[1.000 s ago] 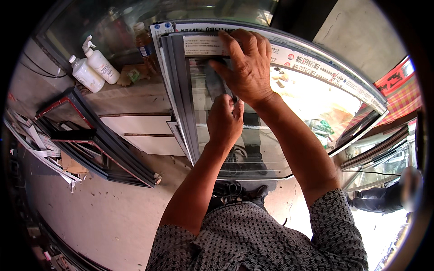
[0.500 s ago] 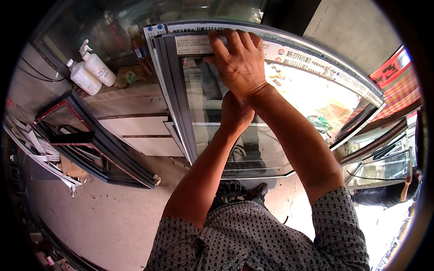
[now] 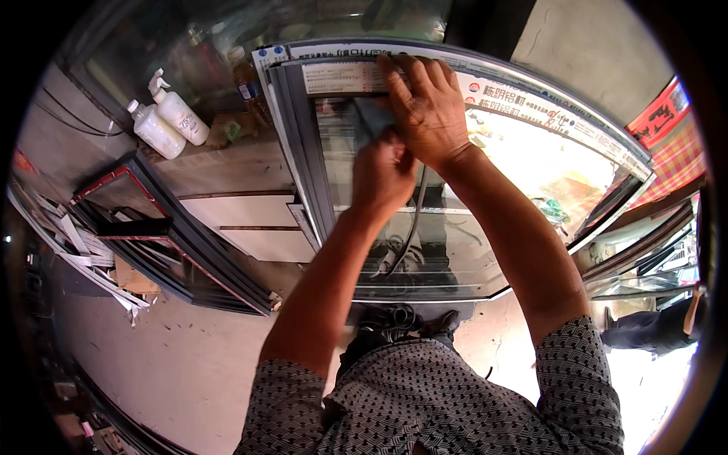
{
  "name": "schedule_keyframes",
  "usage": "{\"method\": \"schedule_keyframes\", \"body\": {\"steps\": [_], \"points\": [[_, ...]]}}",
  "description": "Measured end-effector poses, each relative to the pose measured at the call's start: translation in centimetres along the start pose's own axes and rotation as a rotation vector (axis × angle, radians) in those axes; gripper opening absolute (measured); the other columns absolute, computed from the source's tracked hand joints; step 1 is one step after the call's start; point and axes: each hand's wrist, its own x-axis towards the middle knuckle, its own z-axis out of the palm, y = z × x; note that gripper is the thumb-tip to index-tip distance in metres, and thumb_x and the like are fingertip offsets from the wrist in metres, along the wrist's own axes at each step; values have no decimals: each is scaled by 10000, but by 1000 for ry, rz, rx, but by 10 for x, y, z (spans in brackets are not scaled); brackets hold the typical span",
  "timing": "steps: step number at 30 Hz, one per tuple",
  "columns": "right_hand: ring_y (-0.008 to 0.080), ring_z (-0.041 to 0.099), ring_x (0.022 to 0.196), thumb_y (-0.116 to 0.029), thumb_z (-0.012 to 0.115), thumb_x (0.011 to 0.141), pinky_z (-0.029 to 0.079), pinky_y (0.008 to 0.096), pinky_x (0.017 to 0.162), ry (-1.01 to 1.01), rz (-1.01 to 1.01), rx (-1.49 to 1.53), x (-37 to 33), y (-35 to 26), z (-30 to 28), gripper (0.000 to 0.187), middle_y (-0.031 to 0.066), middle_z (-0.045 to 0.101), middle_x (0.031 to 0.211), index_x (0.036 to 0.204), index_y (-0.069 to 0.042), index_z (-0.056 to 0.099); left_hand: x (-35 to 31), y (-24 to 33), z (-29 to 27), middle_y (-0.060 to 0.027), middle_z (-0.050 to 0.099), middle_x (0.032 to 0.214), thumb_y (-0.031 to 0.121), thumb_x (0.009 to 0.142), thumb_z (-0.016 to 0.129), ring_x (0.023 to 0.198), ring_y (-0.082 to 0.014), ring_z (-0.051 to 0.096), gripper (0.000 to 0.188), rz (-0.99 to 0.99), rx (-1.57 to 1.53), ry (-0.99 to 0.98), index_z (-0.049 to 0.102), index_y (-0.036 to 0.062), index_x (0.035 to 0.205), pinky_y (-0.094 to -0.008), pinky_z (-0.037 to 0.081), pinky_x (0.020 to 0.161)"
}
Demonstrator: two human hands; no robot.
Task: The person installs a black rubber seal strip into the groove of a metal window frame. They use scissors to cut the seal to length and then press it into the frame by hand, ensuring it fits snugly along the edges.
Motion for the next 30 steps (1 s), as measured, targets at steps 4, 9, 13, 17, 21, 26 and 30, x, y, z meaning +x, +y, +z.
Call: {"method": "schedule_keyframes", "body": {"steps": [4, 9, 13, 17, 21, 26, 30], "points": [[277, 581, 1089, -282, 739, 863, 449, 432, 1012, -21, 33, 61, -3, 5, -4, 538, 72, 590, 1165, 1350, -116, 581, 26, 3, -66, -146, 646, 1189, 191, 855, 835, 1060, -339, 639, 437, 543, 611, 398, 623, 65, 1216, -442, 516, 924], [273, 581, 1121, -294, 768, 842, 459, 431, 1015, -11, 46, 126, -3, 10, -6, 568, 70, 598, 1221, 1356, -130, 589, 66, 23, -127, -107, 578, 1334, 354, 766, 893, 1204, -347, 539, 684, 635, 918, 267, 582, 81, 1311, -474, 430, 1040], [288, 589, 1166, -266, 790, 828, 458, 436, 1049, -14, 67, 190, -7, 17, -15, 589, 72, 615, 1269, 1371, -133, 606, 82, 22, -143, -116, 589, 1292, 438, 780, 858, 1168, -363, 555, 692, 727, 1060, 176, 590, 61, 1294, -480, 450, 1021], [301, 584, 1216, -267, 808, 820, 452, 442, 1077, 7, 113, 154, -21, 30, -32, 590, 76, 629, 1276, 1366, -140, 624, 82, 15, -146, -133, 593, 1270, 447, 810, 827, 1150, -383, 569, 684, 742, 1108, 114, 584, 31, 1295, -482, 488, 978], [312, 575, 1235, -315, 828, 802, 407, 464, 1132, 7, 175, 166, -35, 45, -45, 612, 99, 626, 1298, 1352, -132, 633, 84, 9, -142, -163, 585, 1274, 444, 863, 788, 1161, -397, 565, 691, 780, 1165, 112, 545, 10, 1343, -486, 501, 967], [332, 525, 1306, -403, 830, 806, 294, 535, 1217, 9, 264, 141, -34, 28, -34, 722, 133, 587, 1342, 1411, -113, 565, 83, 6, -142, -148, 582, 1257, 466, 851, 791, 1135, -360, 568, 724, 803, 1235, 149, 528, 17, 1355, -463, 506, 964], [343, 465, 1357, -425, 842, 787, 245, 564, 1241, 12, 301, 133, -41, 26, -22, 816, 139, 520, 1407, 1464, -136, 491, 82, 13, -137, -146, 580, 1254, 468, 847, 792, 1147, -363, 561, 719, 735, 1239, 120, 535, 22, 1348, -469, 485, 994]]}}
